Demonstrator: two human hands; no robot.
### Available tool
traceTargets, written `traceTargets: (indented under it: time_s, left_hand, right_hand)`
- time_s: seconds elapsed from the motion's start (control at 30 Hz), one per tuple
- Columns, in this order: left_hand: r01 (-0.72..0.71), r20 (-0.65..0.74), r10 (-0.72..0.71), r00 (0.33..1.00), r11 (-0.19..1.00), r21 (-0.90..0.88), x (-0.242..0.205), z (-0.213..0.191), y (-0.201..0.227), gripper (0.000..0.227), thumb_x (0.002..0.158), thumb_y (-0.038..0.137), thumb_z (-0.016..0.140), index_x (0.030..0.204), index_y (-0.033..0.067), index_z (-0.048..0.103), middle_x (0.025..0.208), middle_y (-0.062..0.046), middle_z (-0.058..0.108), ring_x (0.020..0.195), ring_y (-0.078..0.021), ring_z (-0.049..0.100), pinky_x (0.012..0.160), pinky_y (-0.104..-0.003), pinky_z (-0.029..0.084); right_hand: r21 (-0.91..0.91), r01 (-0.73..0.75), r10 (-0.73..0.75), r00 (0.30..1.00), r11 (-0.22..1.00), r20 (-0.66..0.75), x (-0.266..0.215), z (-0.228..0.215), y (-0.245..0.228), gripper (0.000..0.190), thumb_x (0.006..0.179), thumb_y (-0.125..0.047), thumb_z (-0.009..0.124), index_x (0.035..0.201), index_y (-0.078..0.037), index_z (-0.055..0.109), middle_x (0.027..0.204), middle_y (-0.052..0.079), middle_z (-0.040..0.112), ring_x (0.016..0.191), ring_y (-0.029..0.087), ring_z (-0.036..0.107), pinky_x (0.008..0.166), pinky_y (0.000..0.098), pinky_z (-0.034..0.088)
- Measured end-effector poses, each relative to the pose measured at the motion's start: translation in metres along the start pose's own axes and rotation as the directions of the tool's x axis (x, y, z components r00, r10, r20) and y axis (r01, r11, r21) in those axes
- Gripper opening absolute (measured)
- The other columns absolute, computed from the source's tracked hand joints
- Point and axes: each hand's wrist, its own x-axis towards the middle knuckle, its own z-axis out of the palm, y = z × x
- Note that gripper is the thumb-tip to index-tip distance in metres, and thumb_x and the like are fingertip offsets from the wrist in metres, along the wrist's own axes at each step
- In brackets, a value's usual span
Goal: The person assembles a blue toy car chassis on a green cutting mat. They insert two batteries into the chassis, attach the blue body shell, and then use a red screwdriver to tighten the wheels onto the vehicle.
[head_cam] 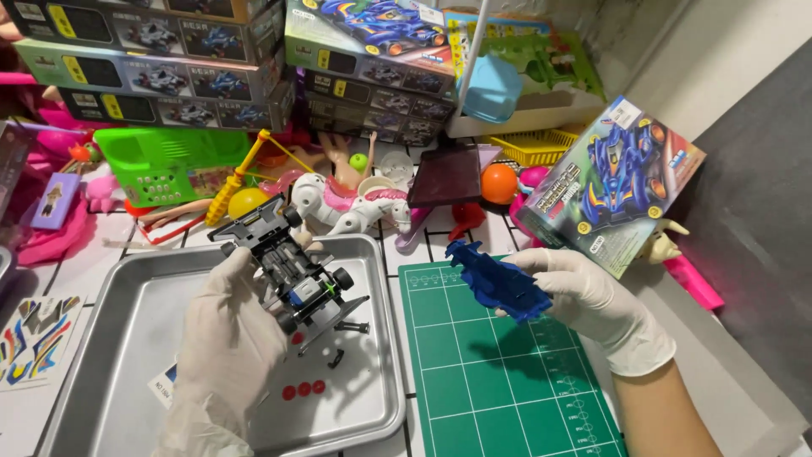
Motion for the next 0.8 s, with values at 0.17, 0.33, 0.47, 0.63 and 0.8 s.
traceTargets:
  time_s: [0.17,0.33,0.47,0.63,0.8]
  left_hand:
    - [0.146,0.118,-0.126,0.985,0.973,-0.181,-0.048,0.038,0.031,0.039,0.101,0.026,0.045,0.128,0.0049,0.064,0.125,-0.014,0.070,0.117,-0.0228,0.067,0.111,-0.033,0.051]
    - [-0.034,0.061,0.043,0.997,0.988,-0.150,-0.002,0.001,0.021,0.028,0.104,0.027,0.052,0.126,0.0218,0.069,0.097,-0.001,0.066,0.075,-0.0158,0.051,0.064,-0.031,0.043]
    - [-0.095,0.094,0.112,0.989,0.981,-0.170,-0.018,0.006,0.040,0.037,0.098,0.029,0.053,0.126,0.0116,0.070,0.111,-0.011,0.076,0.096,-0.0246,0.073,0.078,-0.039,0.060]
    - [-0.140,0.003,0.147,0.989,0.947,-0.290,-0.008,-0.002,0.045,0.031,0.096,0.026,0.057,0.122,0.0138,0.068,0.115,-0.006,0.074,0.107,-0.0198,0.071,0.094,-0.039,0.060]
    - [-0.182,-0.059,0.173,0.983,0.921,-0.343,-0.003,-0.003,0.043,0.022,0.094,0.022,0.062,0.114,0.0159,0.069,0.108,-0.001,0.074,0.103,-0.0144,0.070,0.096,-0.033,0.058]
  right_hand:
    - [0.332,0.237,-0.293,0.947,0.913,0.130,0.011,-0.018,0.037,0.054,0.096,-0.031,0.076,0.131,0.008,0.064,0.119,0.032,0.072,0.101,0.047,0.073,0.082,0.0556,0.063]
    - [0.297,0.165,-0.226,0.956,0.940,0.185,0.005,-0.008,0.019,0.102,0.080,-0.046,0.097,0.148,0.011,0.045,0.127,0.032,0.067,0.095,0.032,0.076,0.080,0.0383,0.063]
    - [0.251,0.158,-0.195,0.972,0.955,0.132,0.010,-0.015,0.024,0.091,0.081,-0.038,0.086,0.147,0.011,0.048,0.127,0.035,0.067,0.103,0.039,0.072,0.090,0.0467,0.059]
    - [0.169,-0.084,0.113,0.979,0.982,-0.170,0.017,0.040,0.001,0.102,0.057,-0.017,0.053,0.156,0.009,0.043,0.141,0.032,0.057,0.120,0.050,0.055,0.107,0.0653,0.043]
    - [-0.192,-0.125,0.085,0.975,0.973,-0.206,0.016,0.056,-0.001,0.082,0.060,0.002,0.075,0.141,0.005,0.062,0.138,0.024,0.073,0.117,0.037,0.072,0.103,0.0463,0.056]
